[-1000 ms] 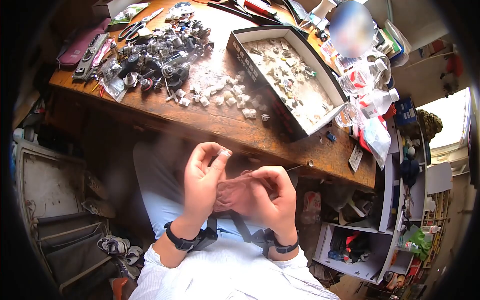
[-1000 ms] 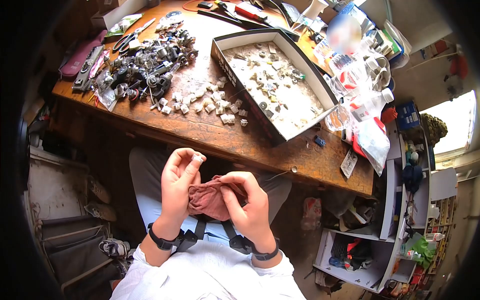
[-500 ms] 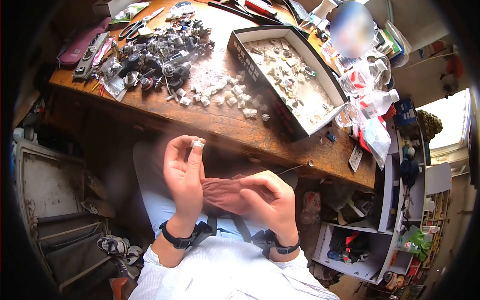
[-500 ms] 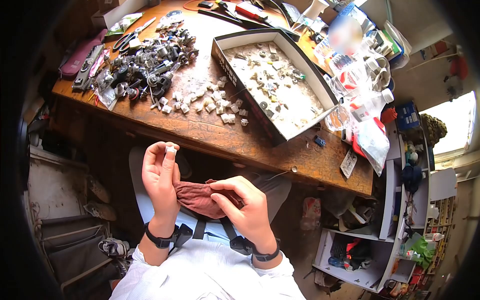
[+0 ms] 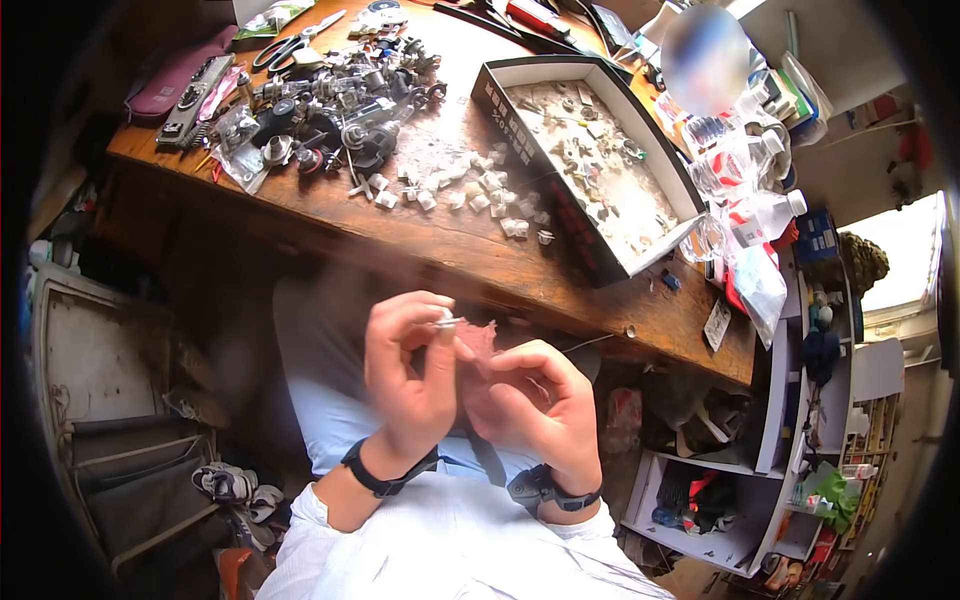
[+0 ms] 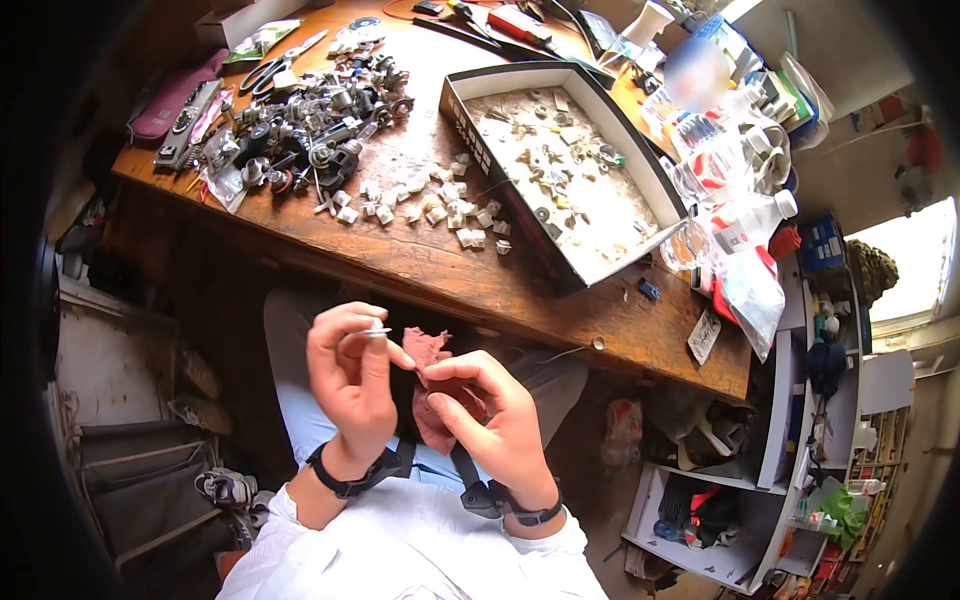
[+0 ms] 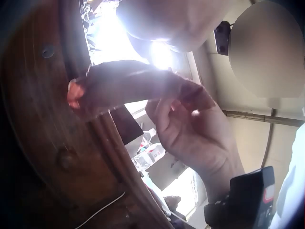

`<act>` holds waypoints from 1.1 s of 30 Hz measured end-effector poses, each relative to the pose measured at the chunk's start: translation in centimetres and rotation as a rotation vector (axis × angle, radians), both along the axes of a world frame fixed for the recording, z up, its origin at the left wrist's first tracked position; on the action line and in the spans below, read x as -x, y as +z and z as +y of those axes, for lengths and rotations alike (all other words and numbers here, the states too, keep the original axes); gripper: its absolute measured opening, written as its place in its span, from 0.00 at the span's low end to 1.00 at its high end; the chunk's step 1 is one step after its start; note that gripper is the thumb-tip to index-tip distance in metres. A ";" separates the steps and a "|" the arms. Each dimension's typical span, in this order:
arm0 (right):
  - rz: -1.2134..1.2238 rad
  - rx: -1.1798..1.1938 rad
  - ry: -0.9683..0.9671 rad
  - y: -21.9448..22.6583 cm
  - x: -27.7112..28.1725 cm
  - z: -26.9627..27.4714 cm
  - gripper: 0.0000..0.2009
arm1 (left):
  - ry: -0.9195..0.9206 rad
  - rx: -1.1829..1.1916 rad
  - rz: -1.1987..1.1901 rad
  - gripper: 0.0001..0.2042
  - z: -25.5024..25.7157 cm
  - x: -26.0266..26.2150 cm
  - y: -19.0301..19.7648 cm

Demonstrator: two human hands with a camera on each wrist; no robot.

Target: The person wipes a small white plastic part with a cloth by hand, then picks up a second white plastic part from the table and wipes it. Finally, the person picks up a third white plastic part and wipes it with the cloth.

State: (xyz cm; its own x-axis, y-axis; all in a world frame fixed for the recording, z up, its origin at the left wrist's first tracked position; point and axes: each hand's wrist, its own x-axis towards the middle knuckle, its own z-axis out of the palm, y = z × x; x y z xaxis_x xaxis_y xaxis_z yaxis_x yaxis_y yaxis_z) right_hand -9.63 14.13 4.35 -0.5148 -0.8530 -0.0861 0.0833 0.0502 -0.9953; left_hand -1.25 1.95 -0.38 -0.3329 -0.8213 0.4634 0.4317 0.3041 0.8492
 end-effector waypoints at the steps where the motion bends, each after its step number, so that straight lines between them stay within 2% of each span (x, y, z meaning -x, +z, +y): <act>1: 0.002 0.004 0.013 0.4 -0.1 -0.2 0.12 | -0.027 0.012 0.004 0.08 0.2 0.1 -0.1; 4: 0.002 -0.003 0.040 0.8 0.1 -0.1 0.13 | -0.045 -0.083 0.076 0.09 0.7 0.5 -0.2; 9: -0.052 -0.015 0.077 0.7 0.0 0.0 0.13 | -0.048 -0.082 0.055 0.09 0.6 0.6 -0.4; 11: -0.091 -0.005 0.098 0.7 0.0 0.0 0.13 | 0.001 0.090 -0.080 0.09 0.2 0.5 -0.6; 15: -0.042 -0.011 0.094 0.5 0.0 0.1 0.13 | -0.019 0.101 -0.081 0.09 0.4 0.6 -0.7; 17: -0.019 -0.010 0.065 0.5 0.0 0.1 0.13 | 0.043 -0.061 0.003 0.11 1.0 0.7 -0.5; 22: -0.003 -0.019 0.076 0.3 -0.1 0.1 0.14 | 0.007 -0.057 0.030 0.11 1.2 0.7 -0.6; 24: -0.016 -0.031 0.067 0.2 -0.4 0.1 0.14 | 0.099 0.071 -0.029 0.11 1.1 0.8 -0.8; 27: -0.076 0.006 0.056 0.2 -0.8 -0.2 0.15 | 0.190 0.105 0.026 0.11 1.2 0.8 -1.2; 31: -0.089 0.023 0.044 0.1 -1.1 -0.3 0.15 | 0.176 0.086 0.027 0.11 1.2 0.6 -0.8; 33: -0.100 0.019 0.029 -0.1 -1.2 -0.2 0.15 | 0.105 0.021 0.012 0.10 0.9 0.6 -0.3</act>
State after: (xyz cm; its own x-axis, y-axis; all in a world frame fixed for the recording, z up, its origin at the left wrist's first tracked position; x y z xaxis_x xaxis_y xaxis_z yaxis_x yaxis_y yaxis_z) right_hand -8.47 13.94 4.30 -0.4797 -0.8693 -0.1194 0.1813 0.0349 -0.9828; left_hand -1.81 2.88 -0.64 -0.2402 -0.8412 0.4844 0.4066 0.3659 0.8371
